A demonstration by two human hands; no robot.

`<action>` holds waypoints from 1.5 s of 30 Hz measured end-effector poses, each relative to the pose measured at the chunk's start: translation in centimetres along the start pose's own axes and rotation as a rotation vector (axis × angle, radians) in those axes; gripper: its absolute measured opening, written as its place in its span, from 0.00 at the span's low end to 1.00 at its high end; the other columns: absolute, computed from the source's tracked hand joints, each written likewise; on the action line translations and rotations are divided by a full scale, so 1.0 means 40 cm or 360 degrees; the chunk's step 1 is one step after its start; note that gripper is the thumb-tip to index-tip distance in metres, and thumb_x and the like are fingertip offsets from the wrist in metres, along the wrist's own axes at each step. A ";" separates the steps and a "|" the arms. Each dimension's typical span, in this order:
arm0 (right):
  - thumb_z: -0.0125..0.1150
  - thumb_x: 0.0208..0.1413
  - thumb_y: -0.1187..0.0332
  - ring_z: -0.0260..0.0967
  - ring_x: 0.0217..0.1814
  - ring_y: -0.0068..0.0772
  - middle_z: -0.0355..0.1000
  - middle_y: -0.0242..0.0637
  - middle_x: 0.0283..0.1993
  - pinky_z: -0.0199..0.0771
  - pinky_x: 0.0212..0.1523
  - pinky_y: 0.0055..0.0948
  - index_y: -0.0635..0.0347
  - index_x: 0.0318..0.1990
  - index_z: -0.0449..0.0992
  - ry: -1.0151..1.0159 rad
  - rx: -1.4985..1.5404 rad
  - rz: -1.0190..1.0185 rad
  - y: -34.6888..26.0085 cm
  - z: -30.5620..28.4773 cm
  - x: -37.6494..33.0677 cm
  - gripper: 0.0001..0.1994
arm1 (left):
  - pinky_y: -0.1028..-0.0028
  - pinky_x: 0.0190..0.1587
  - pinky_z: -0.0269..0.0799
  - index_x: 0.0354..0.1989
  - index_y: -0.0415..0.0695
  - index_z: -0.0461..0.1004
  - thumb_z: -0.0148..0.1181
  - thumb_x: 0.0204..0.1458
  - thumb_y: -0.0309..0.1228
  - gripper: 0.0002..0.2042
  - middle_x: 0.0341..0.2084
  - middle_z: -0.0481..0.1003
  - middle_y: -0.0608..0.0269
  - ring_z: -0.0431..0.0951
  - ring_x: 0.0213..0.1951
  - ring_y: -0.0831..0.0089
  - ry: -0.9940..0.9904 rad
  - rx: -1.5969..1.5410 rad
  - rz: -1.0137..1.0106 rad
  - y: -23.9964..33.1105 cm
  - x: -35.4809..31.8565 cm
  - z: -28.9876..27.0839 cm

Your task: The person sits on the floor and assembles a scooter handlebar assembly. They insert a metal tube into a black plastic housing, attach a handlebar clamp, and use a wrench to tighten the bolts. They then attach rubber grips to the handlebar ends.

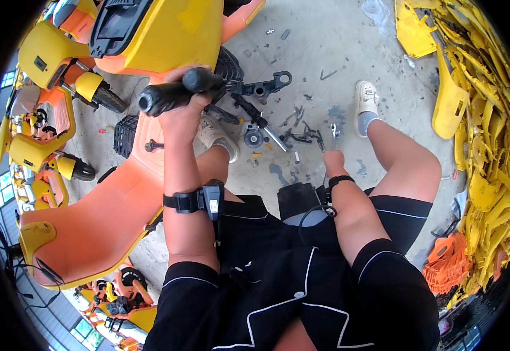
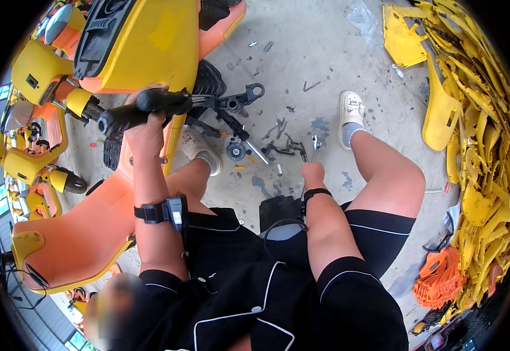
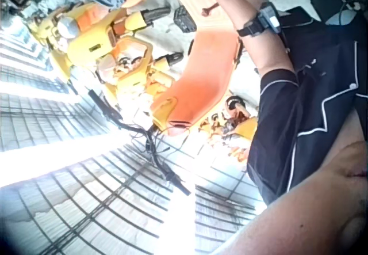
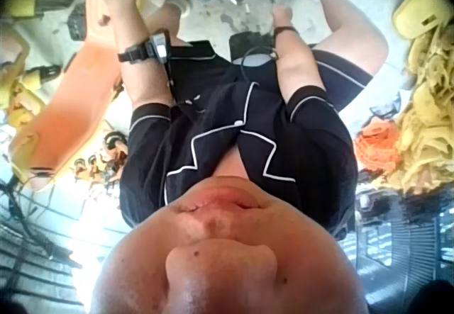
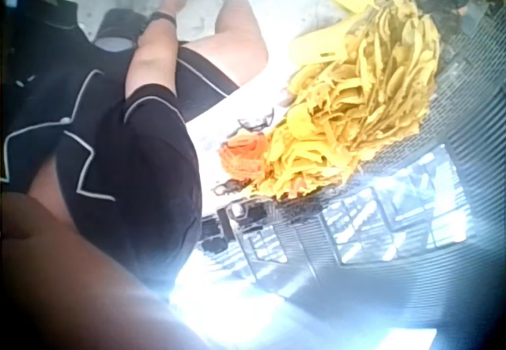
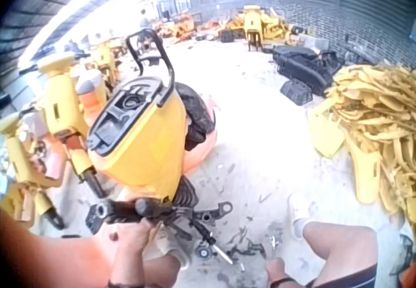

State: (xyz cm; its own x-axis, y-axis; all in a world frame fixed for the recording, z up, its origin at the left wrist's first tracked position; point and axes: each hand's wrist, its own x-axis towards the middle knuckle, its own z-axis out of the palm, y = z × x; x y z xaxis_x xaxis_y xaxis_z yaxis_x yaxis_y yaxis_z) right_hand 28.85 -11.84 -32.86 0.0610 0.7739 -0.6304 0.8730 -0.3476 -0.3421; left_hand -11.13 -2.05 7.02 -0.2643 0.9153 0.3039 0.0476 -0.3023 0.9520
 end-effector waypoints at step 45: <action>0.60 0.52 0.66 0.75 0.55 0.59 0.75 0.66 0.50 0.74 0.56 0.45 0.78 0.51 0.64 -0.0072 0.0344 0.0654 -0.050 0.050 0.005 0.25 | 0.69 0.53 0.75 0.63 0.37 0.62 0.64 0.58 0.27 0.26 0.52 0.72 0.53 0.76 0.51 0.65 0.0737 0.0676 -0.0007 -0.016 0.027 0.059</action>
State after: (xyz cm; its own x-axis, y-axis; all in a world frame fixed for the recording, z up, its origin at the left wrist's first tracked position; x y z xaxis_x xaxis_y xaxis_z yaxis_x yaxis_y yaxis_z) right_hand 26.15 -12.05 -33.69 0.3555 0.5267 -0.7721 0.6596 -0.7267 -0.1920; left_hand -9.17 -0.24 6.82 -0.6508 0.6773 0.3433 0.3988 -0.0798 0.9136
